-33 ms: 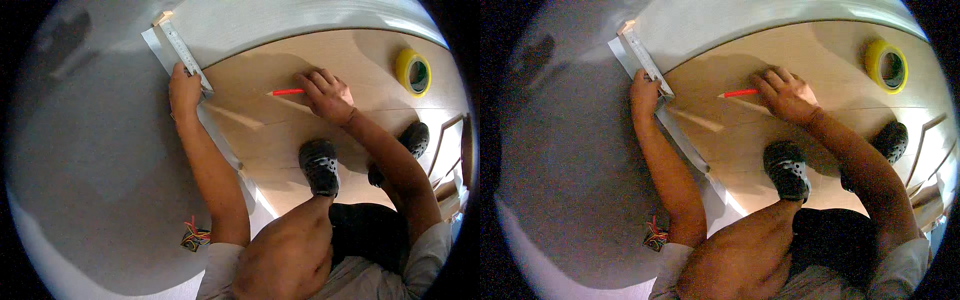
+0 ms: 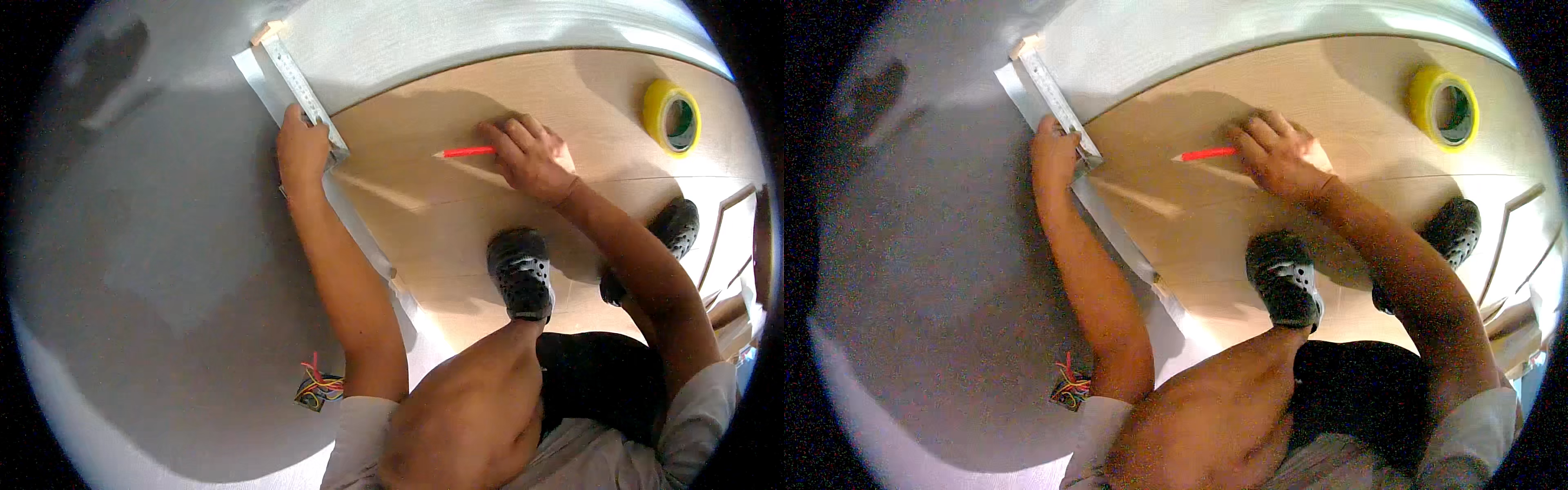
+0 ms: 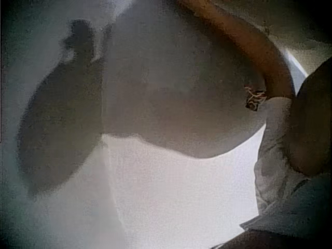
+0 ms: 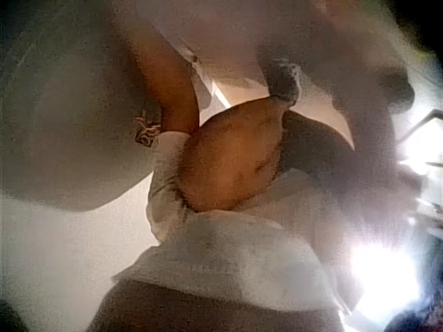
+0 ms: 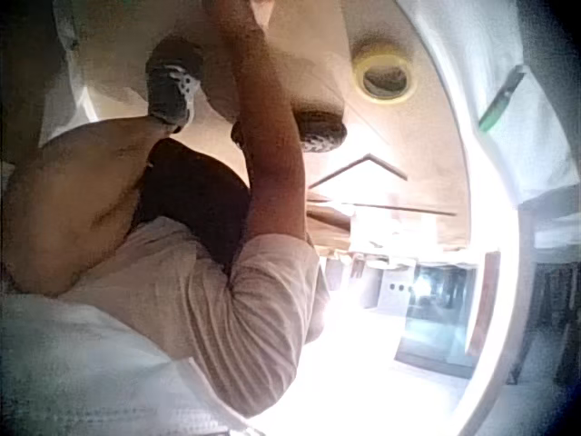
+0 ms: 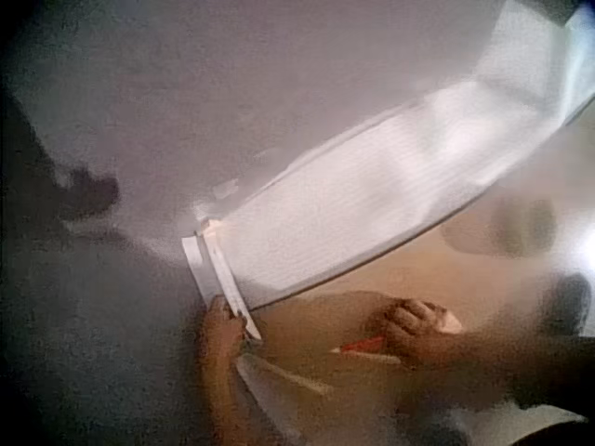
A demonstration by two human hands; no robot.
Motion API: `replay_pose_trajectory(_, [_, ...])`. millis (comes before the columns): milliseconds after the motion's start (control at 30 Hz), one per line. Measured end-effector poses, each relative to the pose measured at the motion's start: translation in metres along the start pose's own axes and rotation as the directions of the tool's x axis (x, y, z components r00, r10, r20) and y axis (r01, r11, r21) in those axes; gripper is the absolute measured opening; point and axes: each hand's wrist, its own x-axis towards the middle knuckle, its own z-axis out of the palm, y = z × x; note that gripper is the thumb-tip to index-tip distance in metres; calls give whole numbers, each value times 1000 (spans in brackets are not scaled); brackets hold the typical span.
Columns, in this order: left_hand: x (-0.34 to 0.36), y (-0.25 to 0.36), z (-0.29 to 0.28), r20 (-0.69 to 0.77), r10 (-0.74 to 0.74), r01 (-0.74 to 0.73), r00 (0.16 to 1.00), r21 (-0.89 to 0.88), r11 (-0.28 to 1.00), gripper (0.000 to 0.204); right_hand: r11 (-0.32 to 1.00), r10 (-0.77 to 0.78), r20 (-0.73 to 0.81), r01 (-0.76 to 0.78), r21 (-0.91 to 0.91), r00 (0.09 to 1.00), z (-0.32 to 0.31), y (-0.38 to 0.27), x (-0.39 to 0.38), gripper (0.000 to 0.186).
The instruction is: The person measures, marks, and fits laminate flooring planks against a wall and around corners using a square ruler and a pencil.
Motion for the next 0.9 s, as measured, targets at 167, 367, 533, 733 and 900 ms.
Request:
replay_pose_trajectory(167, [3,-1,0,-89,44,-34,995,114,993,34,998,-62,3,62,9,998,-14,-1,10,50])
replay_pose_trajectory(367, [-15,20,10,-118,95,-78,988,138,987,27,999,-19,34,20,-39,999,-14,6,2,40])
replay_pose_trajectory(533, [-75,83,48,199,167,-13,966,-606,795,18,959,214,-190,-170,225,958,-35,-13,13,39])
replay_pose_trajectory(733, [-102,164,104,401,319,175,859,-814,554,10,909,396,-323,-316,271,860,-74,-15,2,38])
replay_pose_trajectory(900, [-104,204,102,432,451,-185,781,-530,827,19,791,602,-200,-542,284,773,-80,8,-16,31])
